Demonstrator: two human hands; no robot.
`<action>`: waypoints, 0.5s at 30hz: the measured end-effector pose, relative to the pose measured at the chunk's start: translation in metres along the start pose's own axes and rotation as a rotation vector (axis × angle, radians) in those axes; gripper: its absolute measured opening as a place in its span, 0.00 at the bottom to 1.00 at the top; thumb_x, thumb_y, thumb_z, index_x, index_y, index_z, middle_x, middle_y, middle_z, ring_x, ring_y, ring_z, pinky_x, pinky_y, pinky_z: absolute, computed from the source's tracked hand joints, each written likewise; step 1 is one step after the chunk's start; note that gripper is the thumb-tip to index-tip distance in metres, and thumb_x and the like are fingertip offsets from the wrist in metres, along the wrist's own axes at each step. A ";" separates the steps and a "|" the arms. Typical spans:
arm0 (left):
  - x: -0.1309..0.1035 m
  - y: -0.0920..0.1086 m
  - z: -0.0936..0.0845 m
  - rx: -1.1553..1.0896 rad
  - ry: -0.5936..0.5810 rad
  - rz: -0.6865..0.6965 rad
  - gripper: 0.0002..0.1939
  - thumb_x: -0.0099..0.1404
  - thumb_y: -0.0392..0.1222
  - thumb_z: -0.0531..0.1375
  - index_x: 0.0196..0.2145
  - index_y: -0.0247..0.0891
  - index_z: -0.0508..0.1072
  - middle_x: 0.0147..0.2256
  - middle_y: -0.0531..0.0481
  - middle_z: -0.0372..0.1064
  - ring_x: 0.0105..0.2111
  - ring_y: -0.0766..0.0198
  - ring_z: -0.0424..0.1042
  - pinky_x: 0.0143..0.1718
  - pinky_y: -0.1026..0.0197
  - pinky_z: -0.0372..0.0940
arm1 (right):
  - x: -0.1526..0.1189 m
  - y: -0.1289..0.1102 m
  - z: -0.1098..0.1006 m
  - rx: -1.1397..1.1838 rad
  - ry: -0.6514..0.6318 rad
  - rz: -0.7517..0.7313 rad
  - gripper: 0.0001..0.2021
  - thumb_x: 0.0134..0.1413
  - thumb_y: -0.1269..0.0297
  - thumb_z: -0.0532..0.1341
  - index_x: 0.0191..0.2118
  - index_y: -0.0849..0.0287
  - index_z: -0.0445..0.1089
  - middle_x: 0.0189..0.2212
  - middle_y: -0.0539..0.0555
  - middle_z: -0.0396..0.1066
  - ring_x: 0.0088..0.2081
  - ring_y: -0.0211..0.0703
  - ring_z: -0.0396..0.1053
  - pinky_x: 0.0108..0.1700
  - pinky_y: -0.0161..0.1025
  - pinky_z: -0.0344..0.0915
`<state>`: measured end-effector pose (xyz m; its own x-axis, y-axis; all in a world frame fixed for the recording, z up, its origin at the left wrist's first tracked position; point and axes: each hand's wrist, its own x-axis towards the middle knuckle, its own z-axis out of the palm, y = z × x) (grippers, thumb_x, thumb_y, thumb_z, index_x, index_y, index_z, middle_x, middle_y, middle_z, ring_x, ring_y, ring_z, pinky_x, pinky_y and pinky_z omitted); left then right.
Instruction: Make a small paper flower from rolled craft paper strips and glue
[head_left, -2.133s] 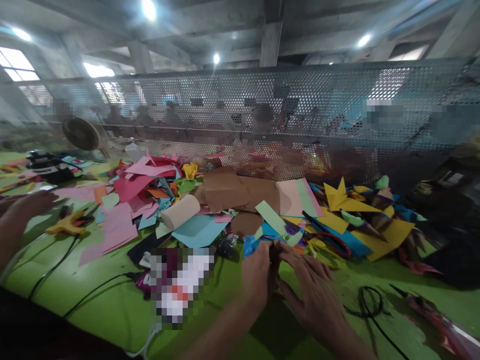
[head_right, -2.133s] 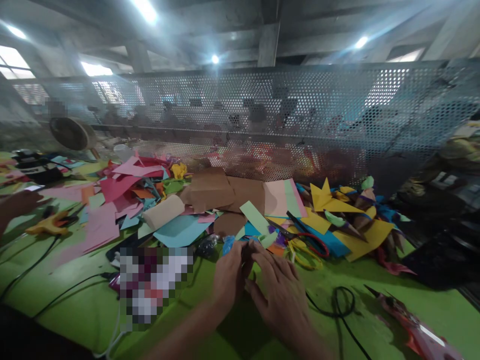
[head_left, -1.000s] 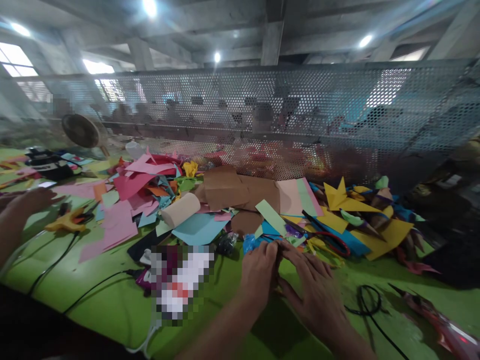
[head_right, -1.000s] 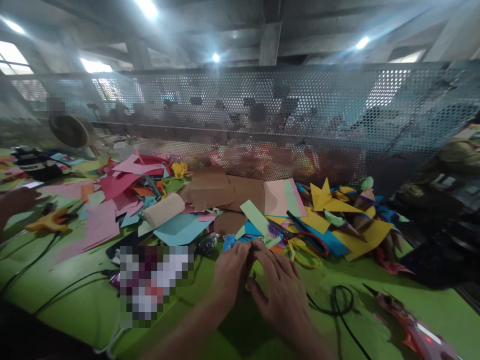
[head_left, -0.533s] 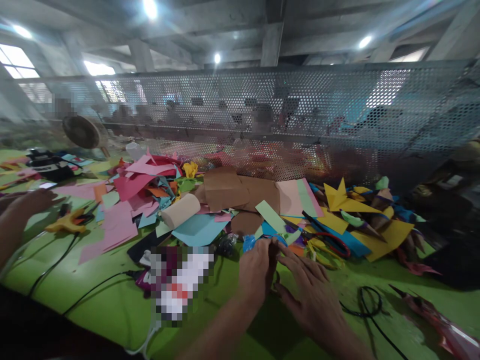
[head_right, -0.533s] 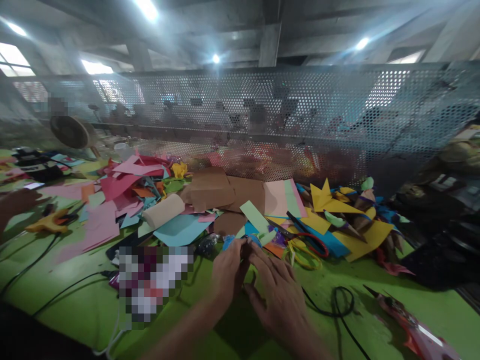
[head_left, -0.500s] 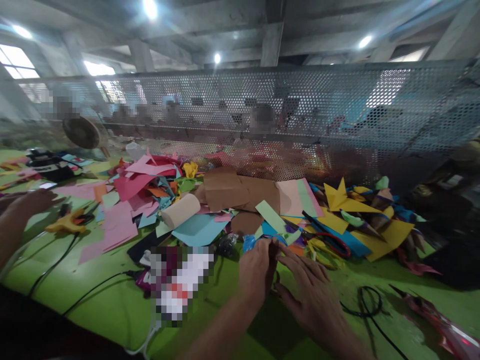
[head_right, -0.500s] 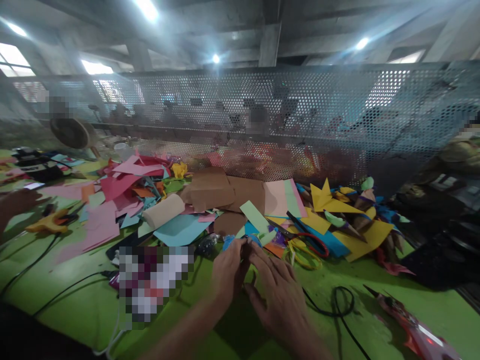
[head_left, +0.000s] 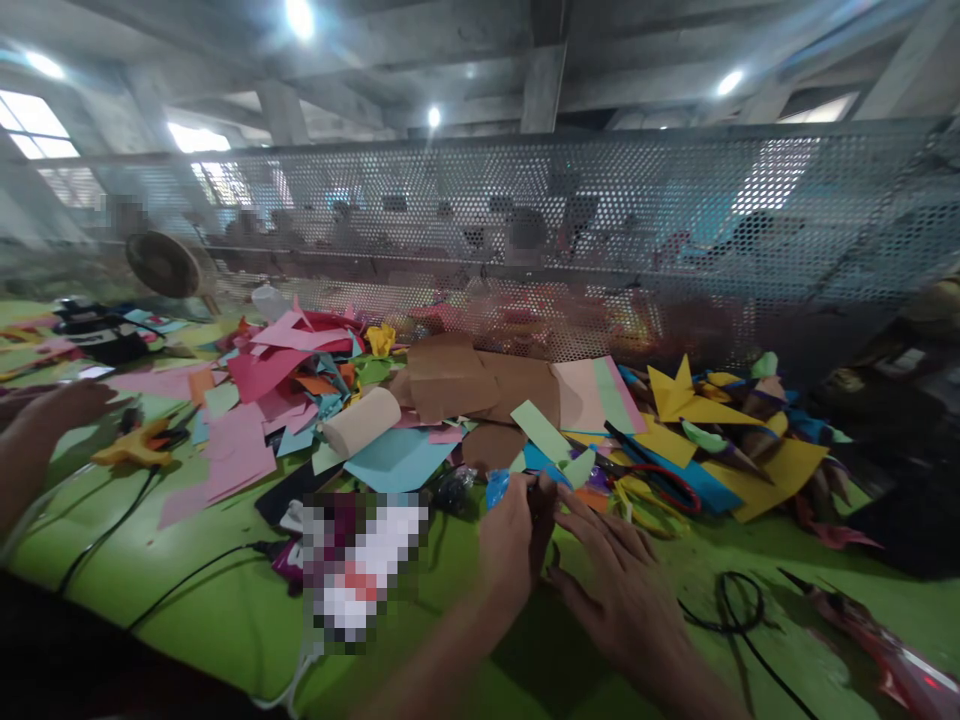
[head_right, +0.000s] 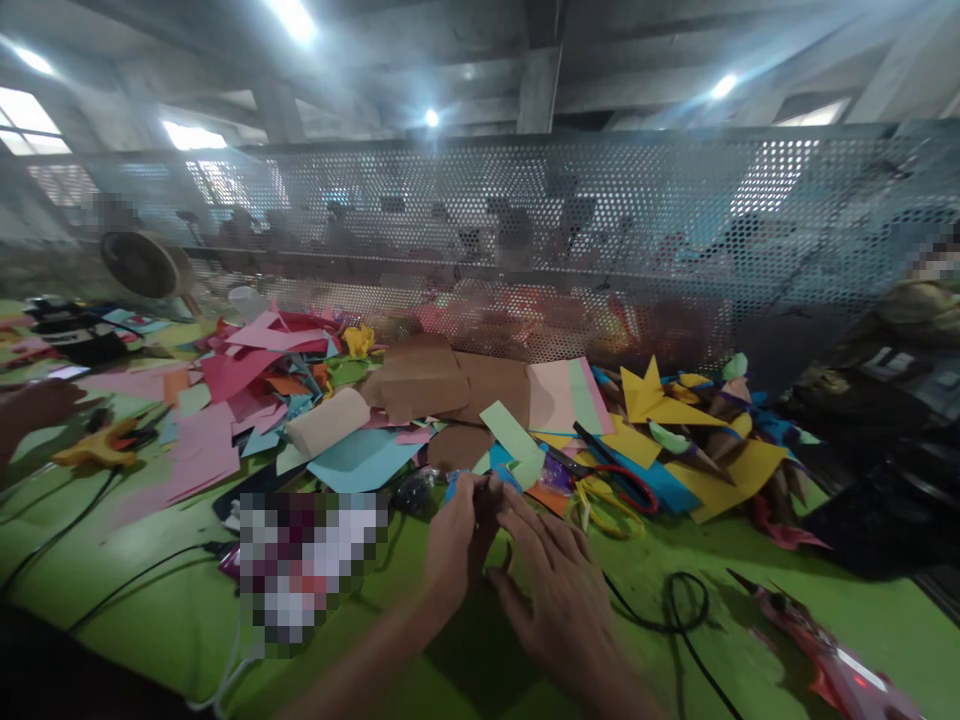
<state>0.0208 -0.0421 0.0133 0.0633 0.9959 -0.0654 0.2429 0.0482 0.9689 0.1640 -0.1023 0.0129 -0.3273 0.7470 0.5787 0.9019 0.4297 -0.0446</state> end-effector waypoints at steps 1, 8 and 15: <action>0.000 0.001 0.001 -0.062 0.005 -0.039 0.18 0.69 0.56 0.50 0.37 0.42 0.72 0.33 0.49 0.75 0.35 0.59 0.72 0.36 0.62 0.64 | 0.000 0.000 0.000 -0.001 0.004 0.005 0.20 0.62 0.64 0.58 0.58 0.58 0.61 0.62 0.61 0.65 0.54 0.52 0.69 0.51 0.49 0.62; 0.002 0.009 0.007 -0.498 0.014 -0.241 0.19 0.66 0.56 0.51 0.28 0.39 0.69 0.26 0.51 0.68 0.28 0.61 0.68 0.28 0.63 0.63 | 0.001 -0.002 -0.002 0.008 -0.033 0.016 0.20 0.62 0.64 0.58 0.59 0.55 0.60 0.62 0.61 0.65 0.56 0.52 0.68 0.52 0.50 0.63; 0.002 0.010 0.005 -0.479 -0.017 -0.140 0.13 0.64 0.51 0.55 0.30 0.39 0.68 0.27 0.52 0.67 0.30 0.63 0.66 0.31 0.63 0.62 | 0.002 -0.002 -0.002 0.006 -0.020 0.007 0.19 0.61 0.63 0.59 0.57 0.56 0.62 0.62 0.60 0.66 0.54 0.52 0.69 0.51 0.48 0.64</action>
<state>0.0279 -0.0400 0.0215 0.0782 0.9761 -0.2029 -0.2218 0.2154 0.9510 0.1622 -0.1026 0.0153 -0.3269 0.7600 0.5617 0.9025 0.4274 -0.0531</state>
